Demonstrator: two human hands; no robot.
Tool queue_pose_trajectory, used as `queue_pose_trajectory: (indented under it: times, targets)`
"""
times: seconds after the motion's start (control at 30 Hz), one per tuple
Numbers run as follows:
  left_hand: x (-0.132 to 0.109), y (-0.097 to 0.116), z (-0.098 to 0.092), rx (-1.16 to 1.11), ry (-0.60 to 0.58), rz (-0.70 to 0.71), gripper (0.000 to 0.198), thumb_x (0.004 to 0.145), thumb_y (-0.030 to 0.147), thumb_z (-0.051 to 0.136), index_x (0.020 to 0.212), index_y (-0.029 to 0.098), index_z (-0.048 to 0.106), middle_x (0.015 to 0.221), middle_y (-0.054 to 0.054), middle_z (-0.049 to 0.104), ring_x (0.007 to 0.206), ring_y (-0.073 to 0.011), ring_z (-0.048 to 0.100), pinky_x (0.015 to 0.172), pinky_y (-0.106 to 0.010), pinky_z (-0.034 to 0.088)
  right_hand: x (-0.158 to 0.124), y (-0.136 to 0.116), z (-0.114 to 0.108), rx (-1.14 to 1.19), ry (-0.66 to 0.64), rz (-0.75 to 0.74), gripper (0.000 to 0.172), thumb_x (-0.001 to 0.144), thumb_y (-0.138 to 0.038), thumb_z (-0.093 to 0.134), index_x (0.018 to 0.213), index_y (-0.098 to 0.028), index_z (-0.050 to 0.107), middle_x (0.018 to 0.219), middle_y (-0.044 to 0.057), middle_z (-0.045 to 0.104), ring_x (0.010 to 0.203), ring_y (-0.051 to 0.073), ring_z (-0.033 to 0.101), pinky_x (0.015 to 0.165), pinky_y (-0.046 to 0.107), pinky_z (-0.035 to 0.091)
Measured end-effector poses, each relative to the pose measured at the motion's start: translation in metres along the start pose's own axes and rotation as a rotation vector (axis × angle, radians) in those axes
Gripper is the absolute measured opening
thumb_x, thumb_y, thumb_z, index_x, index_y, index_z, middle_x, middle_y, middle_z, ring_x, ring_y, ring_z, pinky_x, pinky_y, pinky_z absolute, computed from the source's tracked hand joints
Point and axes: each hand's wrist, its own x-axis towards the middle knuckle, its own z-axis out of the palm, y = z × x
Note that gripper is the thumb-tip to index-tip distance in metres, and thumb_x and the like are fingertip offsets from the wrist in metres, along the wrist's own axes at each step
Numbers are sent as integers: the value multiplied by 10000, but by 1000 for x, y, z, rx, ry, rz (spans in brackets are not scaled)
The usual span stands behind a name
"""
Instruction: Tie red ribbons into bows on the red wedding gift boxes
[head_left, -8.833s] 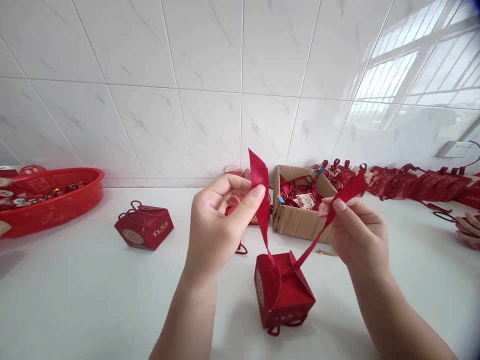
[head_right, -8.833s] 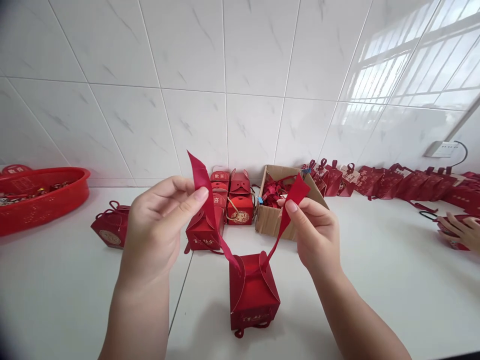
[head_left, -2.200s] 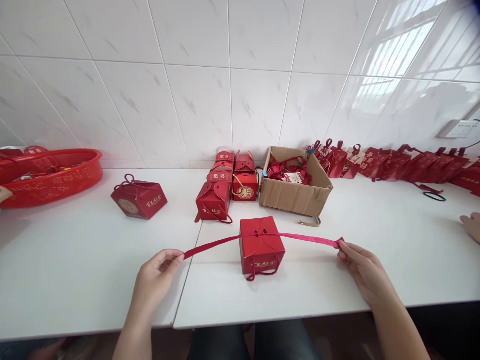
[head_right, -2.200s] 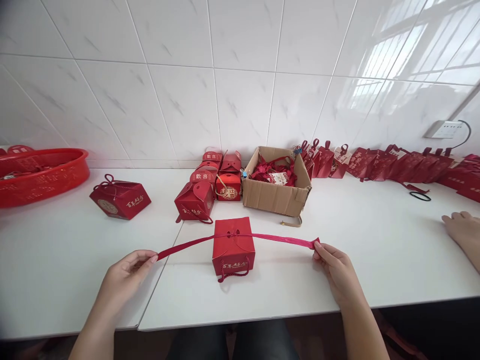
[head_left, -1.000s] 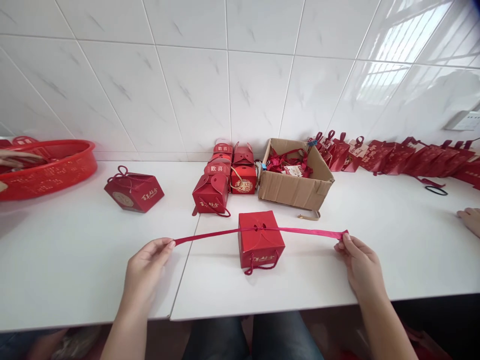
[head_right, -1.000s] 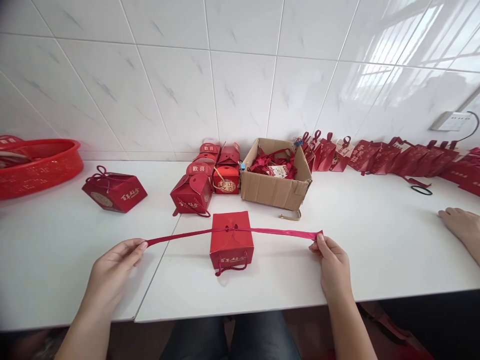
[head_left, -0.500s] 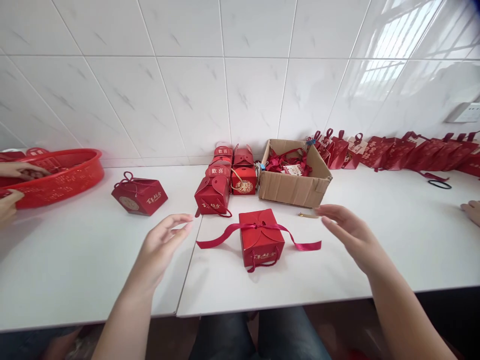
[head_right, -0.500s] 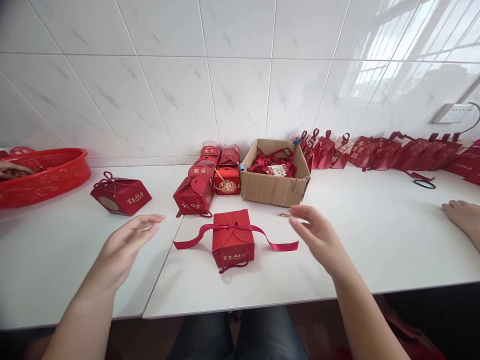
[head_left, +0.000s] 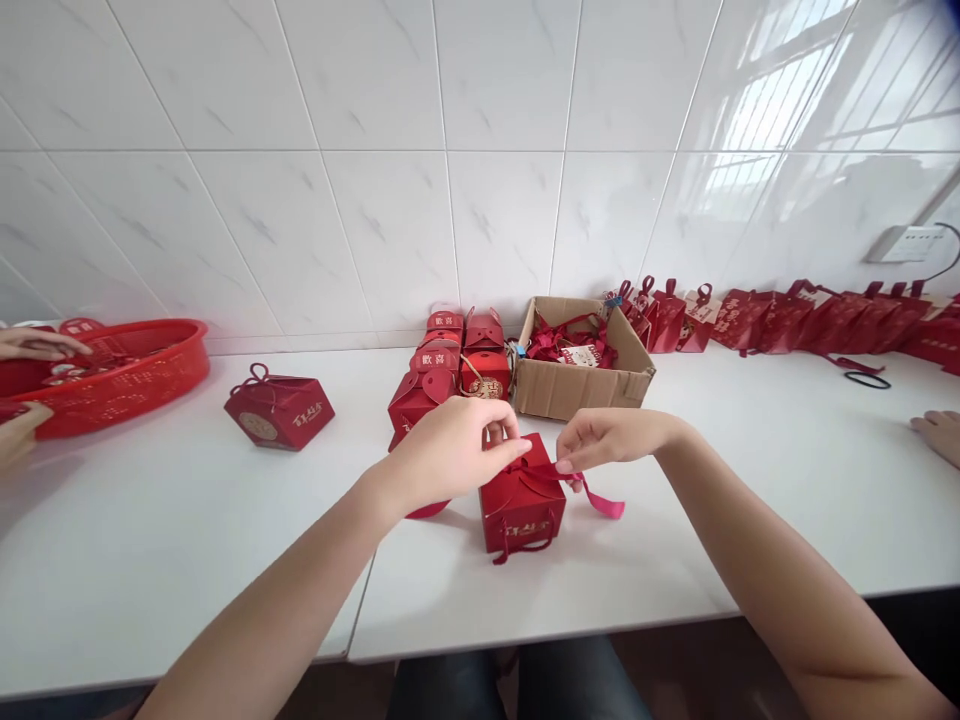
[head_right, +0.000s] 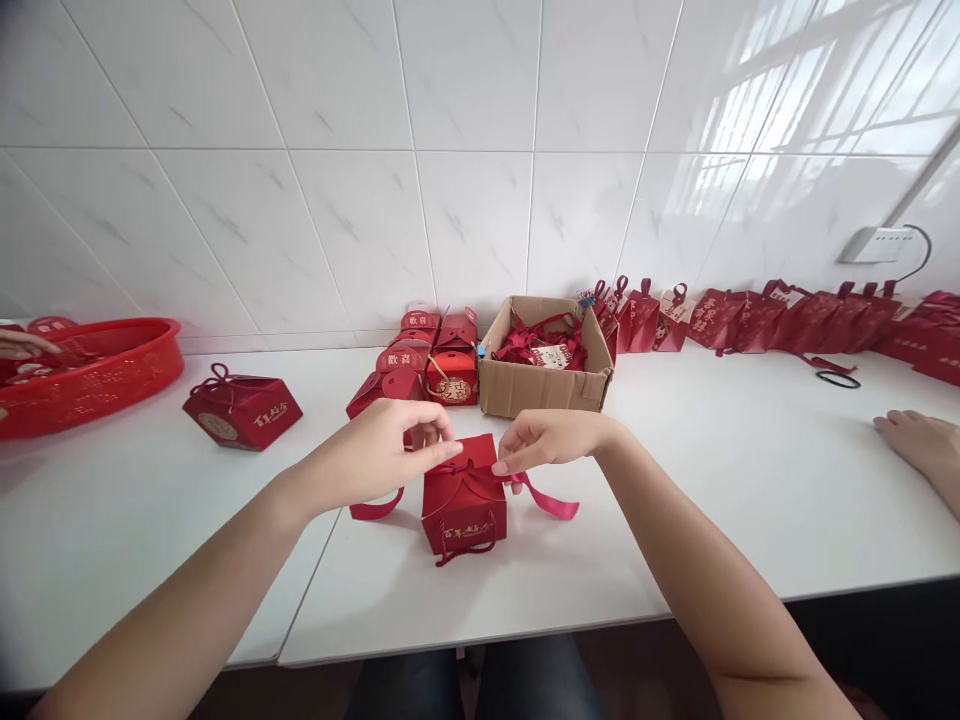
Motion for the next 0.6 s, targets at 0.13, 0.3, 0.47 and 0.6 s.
queue_pose_trajectory:
  times: [0.13,0.3,0.47,0.6]
  targets:
    - [1,3,-16,87,-97,1,195,800,354,540,723,234,673,629,4,623,507,-138,540,425,-239,346,5,-18,-6,62,-42,-64,281,822,-401,614,828,-132,697,738,28,664,700,126,593,700,248,472]
    - [-14,12,-33,218,-107,-12,165,795,355,543,759,265,677,710,2,660,591,-170,594,466,-250,368,23,-26,-16,15,-164,-257,296,821,-333,633,1016,-121,699,844,59,715,775,141,633,745,256,487]
    - [-19,11,-33,240,-92,-39,296,848,403,463,693,253,666,677,-22,634,581,-182,586,475,-267,369,31,-16,-21,42,-266,-328,394,875,-304,581,1207,-94,611,909,101,725,830,150,644,766,263,487]
    - [-3,2,-25,228,-137,-37,337,831,488,484,681,250,670,640,-24,614,554,-179,568,442,-267,321,25,-13,-19,110,-284,-253,477,898,-292,552,1338,-116,498,935,96,720,862,151,662,777,264,497]
